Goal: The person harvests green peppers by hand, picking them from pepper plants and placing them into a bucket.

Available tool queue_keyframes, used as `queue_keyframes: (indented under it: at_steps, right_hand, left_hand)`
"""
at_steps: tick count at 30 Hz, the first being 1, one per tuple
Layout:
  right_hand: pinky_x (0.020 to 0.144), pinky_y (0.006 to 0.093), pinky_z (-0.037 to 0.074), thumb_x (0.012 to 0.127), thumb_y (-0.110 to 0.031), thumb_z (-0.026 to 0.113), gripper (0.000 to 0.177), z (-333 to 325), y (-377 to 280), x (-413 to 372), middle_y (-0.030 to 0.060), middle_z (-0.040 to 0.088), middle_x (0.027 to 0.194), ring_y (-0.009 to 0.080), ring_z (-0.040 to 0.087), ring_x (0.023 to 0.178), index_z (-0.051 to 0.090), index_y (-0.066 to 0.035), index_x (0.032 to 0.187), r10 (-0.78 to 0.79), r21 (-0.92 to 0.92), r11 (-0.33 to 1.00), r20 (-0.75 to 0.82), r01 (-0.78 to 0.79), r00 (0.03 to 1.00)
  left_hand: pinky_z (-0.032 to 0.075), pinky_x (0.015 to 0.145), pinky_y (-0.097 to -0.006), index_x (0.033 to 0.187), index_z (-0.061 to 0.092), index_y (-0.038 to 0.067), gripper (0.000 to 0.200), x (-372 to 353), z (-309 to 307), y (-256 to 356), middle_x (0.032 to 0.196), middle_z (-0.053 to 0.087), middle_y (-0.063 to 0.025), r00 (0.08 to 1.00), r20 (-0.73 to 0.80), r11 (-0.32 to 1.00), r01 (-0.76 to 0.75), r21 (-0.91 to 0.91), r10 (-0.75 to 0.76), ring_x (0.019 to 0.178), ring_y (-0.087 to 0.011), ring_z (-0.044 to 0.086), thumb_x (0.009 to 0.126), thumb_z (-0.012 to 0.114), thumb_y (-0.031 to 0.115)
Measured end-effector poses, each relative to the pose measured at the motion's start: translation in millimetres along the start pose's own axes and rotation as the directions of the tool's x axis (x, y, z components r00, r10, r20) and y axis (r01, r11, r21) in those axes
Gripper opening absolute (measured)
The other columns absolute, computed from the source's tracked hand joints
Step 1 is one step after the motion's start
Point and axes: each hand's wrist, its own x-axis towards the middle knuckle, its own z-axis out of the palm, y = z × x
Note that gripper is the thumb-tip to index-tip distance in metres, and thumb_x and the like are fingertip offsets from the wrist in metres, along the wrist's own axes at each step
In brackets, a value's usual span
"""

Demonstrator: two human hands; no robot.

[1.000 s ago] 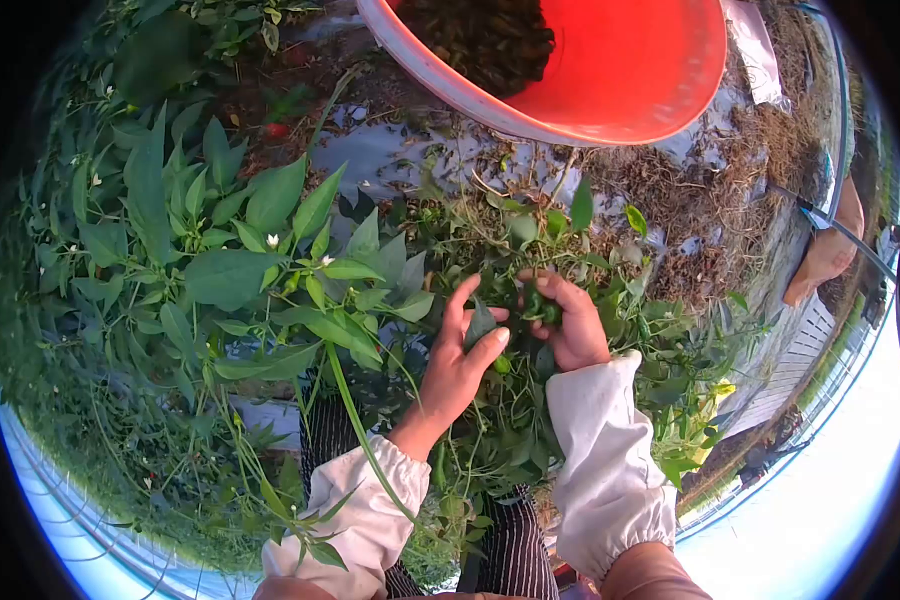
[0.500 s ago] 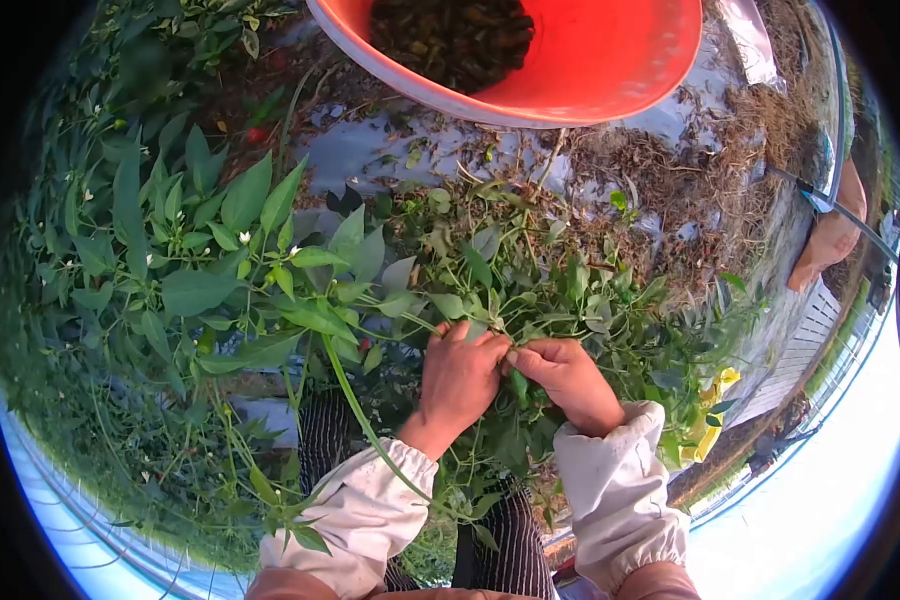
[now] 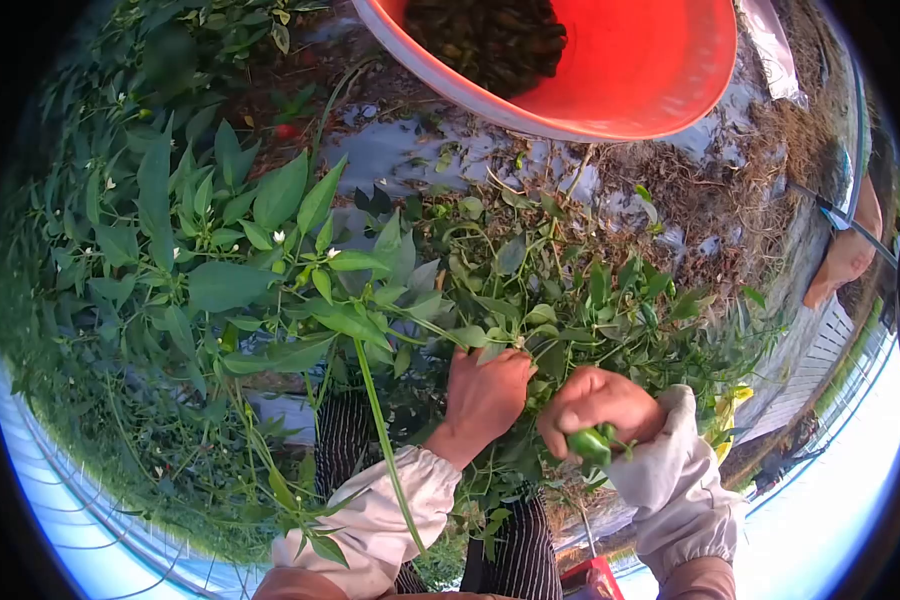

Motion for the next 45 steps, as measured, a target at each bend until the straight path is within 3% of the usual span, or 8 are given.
queue_keyframes:
  at_steps: [1,6,12,15,18,29,41,45]
  right_hand:
    - [0.053,0.0252,0.042,0.093,-0.013,0.061,0.023,7.1,-15.5,-10.2,0.0069,0.067,0.070,0.0110,0.055,0.055,0.071,0.004,0.080,-0.053,0.225,0.974,0.368,-0.033,0.928]
    - [0.062,0.0255,0.046,0.100,-0.027,0.053,0.036,34.0,-126.8,-46.2,0.0105,0.068,0.083,0.0103,0.059,0.068,0.067,0.006,0.108,-0.775,-0.381,0.567,-0.548,0.730,0.315]
    - [0.066,0.0332,0.051,0.088,-0.006,0.059,0.020,6.5,-149.0,3.0,0.0128,0.066,0.084,0.0226,0.062,0.070,0.064,0.003,0.105,-0.905,-1.000,0.006,0.005,-0.026,-0.425]
    - [0.062,0.0398,0.052,0.080,0.002,0.064,0.013,38.7,-93.9,48.7,0.0157,0.064,0.076,0.0334,0.063,0.066,0.064,0.001,0.093,-0.989,-0.900,0.138,-0.108,0.413,0.096]
    - [0.069,0.0481,0.052,0.088,-0.016,0.058,0.019,-20.2,-54.8,170.7,0.0263,0.065,0.080,0.0438,0.065,0.077,0.065,0.001,0.092,-0.726,-0.813,0.578,-0.471,0.073,0.502]
    - [0.080,0.0480,0.051,0.077,-0.032,0.070,0.039,-58.7,-54.1,376.3,0.0227,0.070,0.087,0.0401,0.068,0.087,0.067,0.003,0.095,-0.313,-0.726,0.593,-0.607,-0.349,0.730]
    - [0.071,0.0233,0.049,0.078,-0.007,0.076,0.033,-55.7,-62.1,169.5,0.0043,0.065,0.089,0.0099,0.060,0.077,0.059,0.000,0.105,-0.533,-0.374,0.845,-0.631,0.381,0.563]
    - [0.076,0.0253,0.050,0.077,0.001,0.072,0.035,-32.9,-28.4,83.6,0.0028,0.066,0.093,0.0095,0.059,0.083,0.060,-0.001,0.110,-0.539,-0.405,0.842,-0.591,0.357,0.601]
  left_hand:
    - [0.046,0.072,-0.0461,0.078,0.069,0.009,0.010,-0.8,4.6,-1.5,0.083,0.069,-0.0040,0.999,0.043,0.999,0.014,0.039,-0.016,0.076,-0.0290,0.063,0.072,0.065,0.016]
    - [0.043,0.086,-0.0469,0.097,0.069,0.009,0.024,-6.8,10.5,0.6,0.093,0.066,-0.0086,0.994,0.074,0.987,-0.088,0.131,0.079,0.098,-0.0292,0.059,0.074,0.067,0.017]
    - [0.042,0.093,-0.0456,0.107,0.064,0.007,0.033,-11.9,14.0,-0.5,0.103,0.062,-0.0078,0.994,0.074,0.992,-0.086,0.089,0.079,0.102,-0.0281,0.056,0.074,0.067,0.014]
    - [0.037,0.102,-0.0517,0.114,0.063,0.008,0.039,-29.1,14.9,-7.9,0.109,0.060,-0.0094,0.990,0.114,0.996,-0.083,0.033,0.079,0.110,-0.0282,0.055,0.078,0.066,0.021]
    - [0.036,0.104,-0.0530,0.117,0.062,0.008,0.041,-36.8,9.0,-10.9,0.113,0.059,-0.0107,0.983,0.157,0.995,-0.086,-0.042,0.092,0.115,-0.0289,0.052,0.079,0.065,0.023]
    - [0.030,0.110,-0.0521,0.125,0.059,0.009,0.055,-52.7,-25.4,-12.1,0.130,0.051,-0.0153,0.984,0.170,0.946,0.007,-0.323,0.050,0.129,-0.0326,0.041,0.075,0.070,0.028]
    - [0.030,0.107,-0.0526,0.134,0.049,0.010,0.069,-19.7,-26.5,-5.7,0.137,0.050,-0.0139,0.992,0.126,0.933,0.057,-0.355,-0.013,0.133,-0.0369,0.039,0.071,0.074,0.022]
    - [0.044,0.097,-0.0312,0.138,0.032,0.006,0.060,-5.9,-21.4,-5.8,0.127,0.048,-0.0111,0.947,0.064,0.465,0.213,-0.859,-0.315,0.116,-0.0170,0.051,0.085,0.058,-0.004]
